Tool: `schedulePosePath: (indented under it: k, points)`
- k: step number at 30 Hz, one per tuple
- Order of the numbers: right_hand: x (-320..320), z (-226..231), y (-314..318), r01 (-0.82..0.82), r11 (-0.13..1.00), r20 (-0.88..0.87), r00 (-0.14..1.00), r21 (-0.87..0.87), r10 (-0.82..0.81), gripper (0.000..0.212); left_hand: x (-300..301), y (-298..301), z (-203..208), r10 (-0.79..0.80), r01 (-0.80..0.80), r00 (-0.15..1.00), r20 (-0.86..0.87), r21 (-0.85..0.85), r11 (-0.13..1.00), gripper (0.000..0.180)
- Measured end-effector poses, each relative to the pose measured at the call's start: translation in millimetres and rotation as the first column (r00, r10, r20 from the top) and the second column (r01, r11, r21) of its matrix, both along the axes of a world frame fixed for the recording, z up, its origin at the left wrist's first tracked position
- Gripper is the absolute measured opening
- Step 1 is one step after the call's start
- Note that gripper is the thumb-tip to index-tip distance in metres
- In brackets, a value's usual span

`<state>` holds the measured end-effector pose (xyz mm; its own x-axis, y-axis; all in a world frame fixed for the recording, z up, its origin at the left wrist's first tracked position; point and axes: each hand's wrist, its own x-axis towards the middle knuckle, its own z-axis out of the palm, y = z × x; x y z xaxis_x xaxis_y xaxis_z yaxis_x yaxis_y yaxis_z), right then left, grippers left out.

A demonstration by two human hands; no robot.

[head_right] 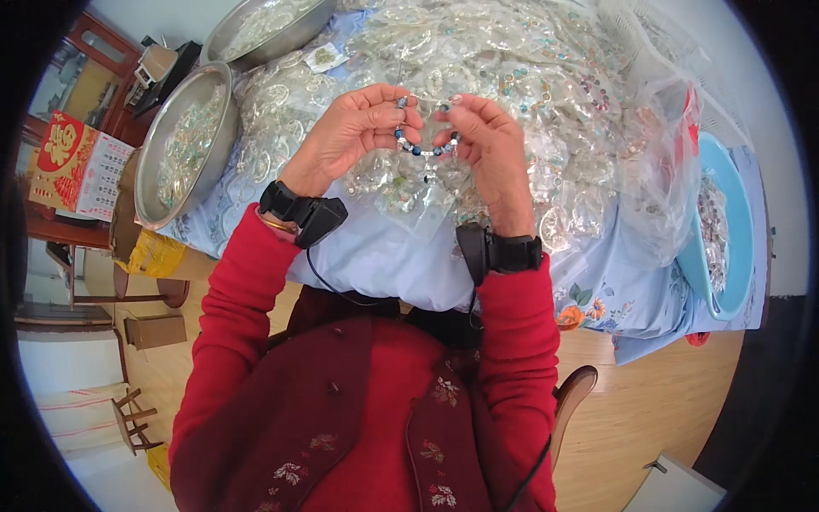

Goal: Packaging beaded bracelets into individual small plastic bags at a workstation.

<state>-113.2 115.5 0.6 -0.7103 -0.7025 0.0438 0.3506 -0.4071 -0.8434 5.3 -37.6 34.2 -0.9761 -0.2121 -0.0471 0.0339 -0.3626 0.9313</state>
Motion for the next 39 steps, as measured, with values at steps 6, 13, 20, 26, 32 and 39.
schedulePosePath:
  k: [6,13,20,26,32,39]
  points:
    - [-2,-2,14,0.221,0.975,-0.105,0.97,0.002,-0.22,0.022,-24,2,15,0.055,-0.067,0.998,-0.039,-0.494,0.867,0.025]
    - [-3,6,13,0.205,0.978,0.063,0.977,-0.033,-0.203,0.022,-27,8,45,0.088,-0.067,0.996,-0.002,-0.662,0.747,0.028]
    - [-1,-3,13,0.129,0.983,-0.031,0.991,-0.129,-0.134,0.025,-24,54,93,-0.215,0.32,0.947,0.239,-0.635,0.703,0.027]
    - [-17,-41,0,0.15,0.98,-0.149,0.974,-0.131,-0.169,0.03,-51,79,97,-0.392,0.418,0.902,0.181,-0.593,0.688,0.026]
    - [-8,-15,7,0.128,0.969,-0.084,0.985,-0.21,-0.149,0.029,-64,78,93,-0.368,0.359,0.926,0.086,-0.504,0.786,0.023]
    - [-6,-4,12,0.137,0.983,-0.038,0.989,-0.121,-0.143,0.032,-70,68,88,-0.31,0.3,0.949,0.056,-0.459,0.837,0.026]
